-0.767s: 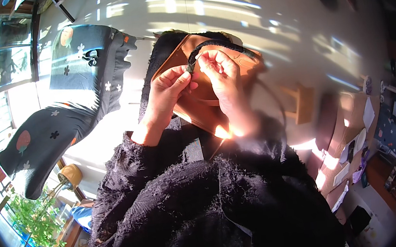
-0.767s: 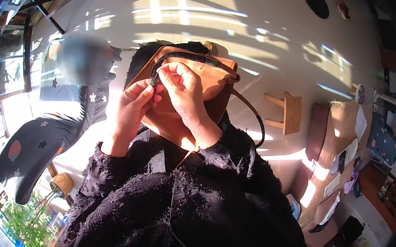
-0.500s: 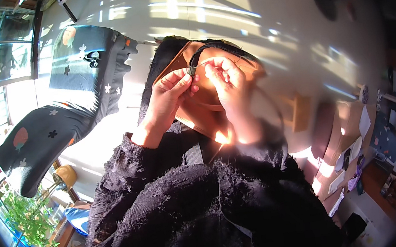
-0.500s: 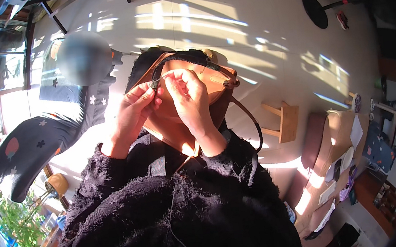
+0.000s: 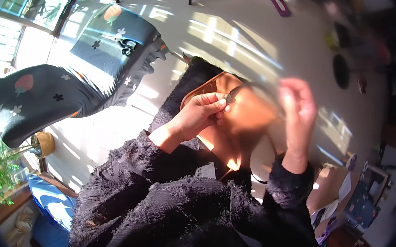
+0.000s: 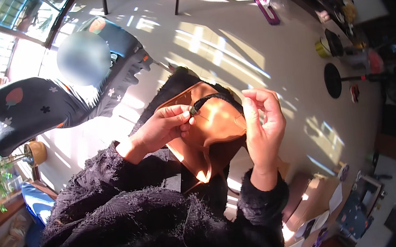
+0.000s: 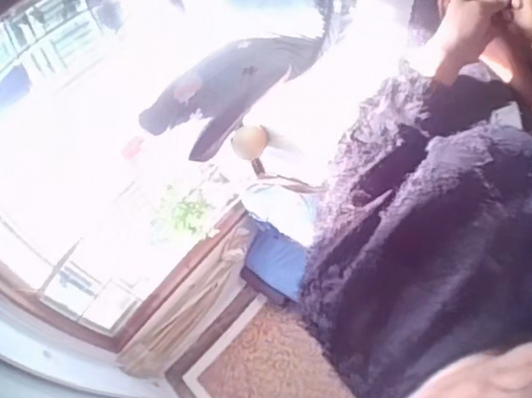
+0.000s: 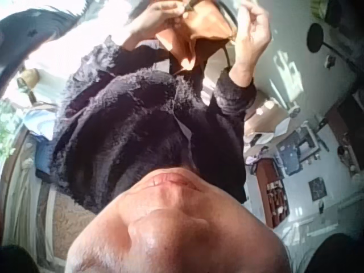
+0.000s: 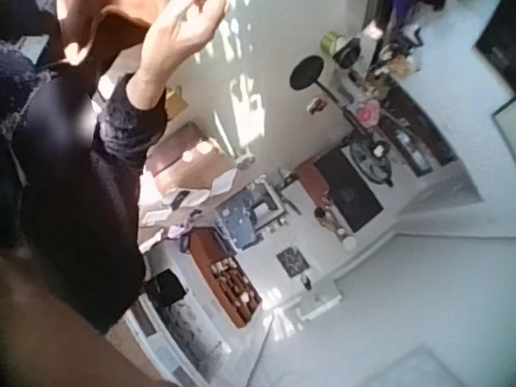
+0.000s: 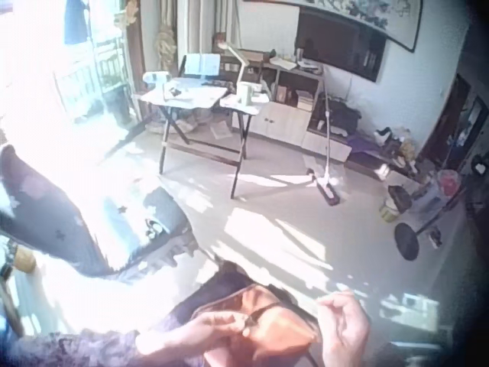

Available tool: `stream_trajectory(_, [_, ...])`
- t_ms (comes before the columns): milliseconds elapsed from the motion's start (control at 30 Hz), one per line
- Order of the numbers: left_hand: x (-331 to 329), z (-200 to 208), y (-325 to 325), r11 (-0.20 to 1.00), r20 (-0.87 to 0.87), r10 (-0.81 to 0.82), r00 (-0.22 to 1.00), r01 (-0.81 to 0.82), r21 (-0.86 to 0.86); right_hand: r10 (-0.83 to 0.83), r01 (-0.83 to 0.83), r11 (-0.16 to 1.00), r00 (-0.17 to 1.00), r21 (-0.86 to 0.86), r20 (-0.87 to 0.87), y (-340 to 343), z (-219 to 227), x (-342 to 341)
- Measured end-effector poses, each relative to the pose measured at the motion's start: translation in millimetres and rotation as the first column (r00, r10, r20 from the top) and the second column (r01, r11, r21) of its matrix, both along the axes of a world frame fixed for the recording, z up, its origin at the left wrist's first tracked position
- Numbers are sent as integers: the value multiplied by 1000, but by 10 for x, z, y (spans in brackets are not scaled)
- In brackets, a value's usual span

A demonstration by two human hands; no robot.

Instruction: The person is repairing a brown leather bag by hand. They are seen manipulating a black strap, threading it through the bag's hardware, and using scissors to trim the excess material. The task involves precise hand movements to adjust and secure the strap.

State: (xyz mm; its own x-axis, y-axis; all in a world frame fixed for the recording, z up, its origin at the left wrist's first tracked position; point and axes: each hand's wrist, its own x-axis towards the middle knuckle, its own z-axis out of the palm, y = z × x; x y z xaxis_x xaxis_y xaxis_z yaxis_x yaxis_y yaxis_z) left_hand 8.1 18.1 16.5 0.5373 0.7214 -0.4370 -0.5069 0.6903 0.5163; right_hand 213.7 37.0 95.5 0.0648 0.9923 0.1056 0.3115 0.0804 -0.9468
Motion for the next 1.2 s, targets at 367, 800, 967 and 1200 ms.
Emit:
stream_trajectory(367, [-374, -183, 28, 984, -68, 178, 982, -176, 31, 397, -358, 806, 918, -472, -17, 335, -536, -107])
stream_trajectory(800, [-376, -304, 41, 999, 135, 21, 991, -25, 31, 258, -280, 871, 960, -403, -109, 183, -553, -207])
stream_trajectory(967, [-469, -271, 25, 997, -16, -23, 1000, 24, 72, 288, -230, 883, 954, -408, 85, 101, -584, -256])
stream_trajectory(1200, [-1657, -1163, 217, 954, -839, 268, 474, -249, 165, 275, -172, 910, 932, -377, 238, -60, -560, -364])
